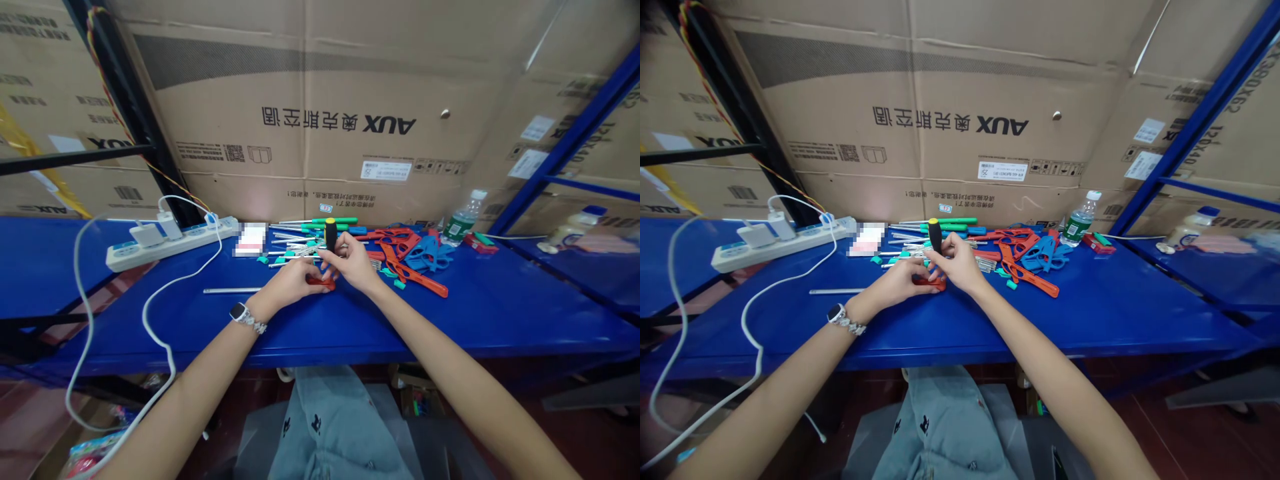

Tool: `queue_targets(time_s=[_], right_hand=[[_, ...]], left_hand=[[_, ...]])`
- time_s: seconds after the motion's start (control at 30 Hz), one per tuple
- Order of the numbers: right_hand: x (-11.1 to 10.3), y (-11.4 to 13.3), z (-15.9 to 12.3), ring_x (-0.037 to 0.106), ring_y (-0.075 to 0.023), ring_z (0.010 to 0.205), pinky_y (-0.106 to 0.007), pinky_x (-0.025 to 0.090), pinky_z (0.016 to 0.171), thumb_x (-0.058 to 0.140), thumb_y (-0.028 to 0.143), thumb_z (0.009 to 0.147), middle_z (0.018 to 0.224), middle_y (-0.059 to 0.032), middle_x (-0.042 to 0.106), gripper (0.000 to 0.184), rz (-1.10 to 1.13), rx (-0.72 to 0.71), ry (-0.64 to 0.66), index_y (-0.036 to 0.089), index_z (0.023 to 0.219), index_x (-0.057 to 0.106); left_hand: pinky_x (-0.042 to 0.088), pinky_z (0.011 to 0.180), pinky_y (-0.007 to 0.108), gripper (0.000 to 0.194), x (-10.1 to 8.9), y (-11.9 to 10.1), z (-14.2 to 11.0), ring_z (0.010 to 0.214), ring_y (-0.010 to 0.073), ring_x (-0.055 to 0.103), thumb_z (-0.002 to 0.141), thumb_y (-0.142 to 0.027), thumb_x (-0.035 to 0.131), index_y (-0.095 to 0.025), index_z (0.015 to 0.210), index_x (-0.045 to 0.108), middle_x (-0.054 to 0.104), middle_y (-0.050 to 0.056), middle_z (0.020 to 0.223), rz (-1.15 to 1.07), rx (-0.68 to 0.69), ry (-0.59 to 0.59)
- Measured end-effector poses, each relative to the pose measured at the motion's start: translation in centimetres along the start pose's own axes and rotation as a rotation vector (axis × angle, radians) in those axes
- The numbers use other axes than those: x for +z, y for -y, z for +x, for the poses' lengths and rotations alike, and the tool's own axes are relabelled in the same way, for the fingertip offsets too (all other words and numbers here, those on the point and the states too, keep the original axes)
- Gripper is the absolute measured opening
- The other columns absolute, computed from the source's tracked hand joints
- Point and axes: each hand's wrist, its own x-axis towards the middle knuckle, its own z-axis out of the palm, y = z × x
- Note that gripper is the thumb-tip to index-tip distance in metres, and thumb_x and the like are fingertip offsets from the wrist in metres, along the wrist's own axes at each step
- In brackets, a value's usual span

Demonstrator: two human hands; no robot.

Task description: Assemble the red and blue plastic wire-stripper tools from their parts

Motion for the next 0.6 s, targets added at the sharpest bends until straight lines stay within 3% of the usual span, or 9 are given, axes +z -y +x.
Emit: queue_targets(time_s=[0.2, 0.3, 0.43, 0.5, 0.6], right_hand=[[-1.6, 0.2, -0.4, 0.07, -0.0164, 0.057, -0.025, 0.051, 0.042, 0.072, 0.066, 0.079, 0.082, -0.0007, 0.067, 0.051, -0.003, 0.001, 0.143, 0.021, 0.098, 0.058], [-1.7, 0.1, -0.3, 0.072, -0.0196, 0.059, -0.024, 0.042, 0.036, 0.079, 0.062, 0.074, 0.09, -0.0048, 0.07, 0.05, -0.054, -0.029, 0.054, 0.021, 0.093, 0.058], [-0.9, 0.0, -0.3, 0.067, -0.0189, 0.05, -0.024, 0.038, 0.035, 0.083, 0.059, 0.072, 0.077, -0.0015, 0.07, 0.051, -0.067, -0.049, -0.051, 0.024, 0.092, 0.053], [-0.9, 0.1, -0.6, 0.067, -0.019, 0.05, -0.025, 0.041, 0.037, 0.081, 0.06, 0.074, 0.068, 0.0015, 0.067, 0.05, -0.065, -0.03, -0.021, 0.025, 0.097, 0.053], [-1.5, 0.3, -0.9, 0.069, -0.0188, 0.055, -0.026, 0.046, 0.04, 0.072, 0.065, 0.081, 0.074, 0.0008, 0.067, 0.051, -0.054, -0.007, 0.102, 0.024, 0.107, 0.055]], left_hand=[[0.047, 0.078, 0.035, 0.017, -0.1, -0.2, 0.0, 0.083, 0.0219, 0.063, 0.083, -0.035, 0.082, -0.019, 0.088, 0.08, 0.071, 0.006, 0.086, 0.0, -0.01, 0.015], [0.047, 0.078, 0.035, 0.018, -0.2, -0.4, 0.0, 0.083, 0.0227, 0.063, 0.082, -0.034, 0.083, -0.018, 0.089, 0.08, 0.071, 0.006, 0.085, 0.011, -0.024, 0.01], [0.046, 0.075, 0.035, 0.017, -0.2, -0.5, 0.0, 0.08, 0.022, 0.063, 0.082, -0.035, 0.083, -0.019, 0.09, 0.081, 0.07, 0.005, 0.084, 0.024, -0.03, 0.016], [0.047, 0.075, 0.035, 0.018, -0.2, -0.4, 0.0, 0.079, 0.0213, 0.063, 0.083, -0.035, 0.082, -0.019, 0.091, 0.081, 0.07, 0.006, 0.086, 0.017, -0.026, 0.016], [0.047, 0.076, 0.035, 0.02, 0.0, -0.3, 0.0, 0.08, 0.0214, 0.063, 0.083, -0.037, 0.082, -0.019, 0.089, 0.08, 0.07, 0.006, 0.087, 0.008, -0.019, 0.006]])
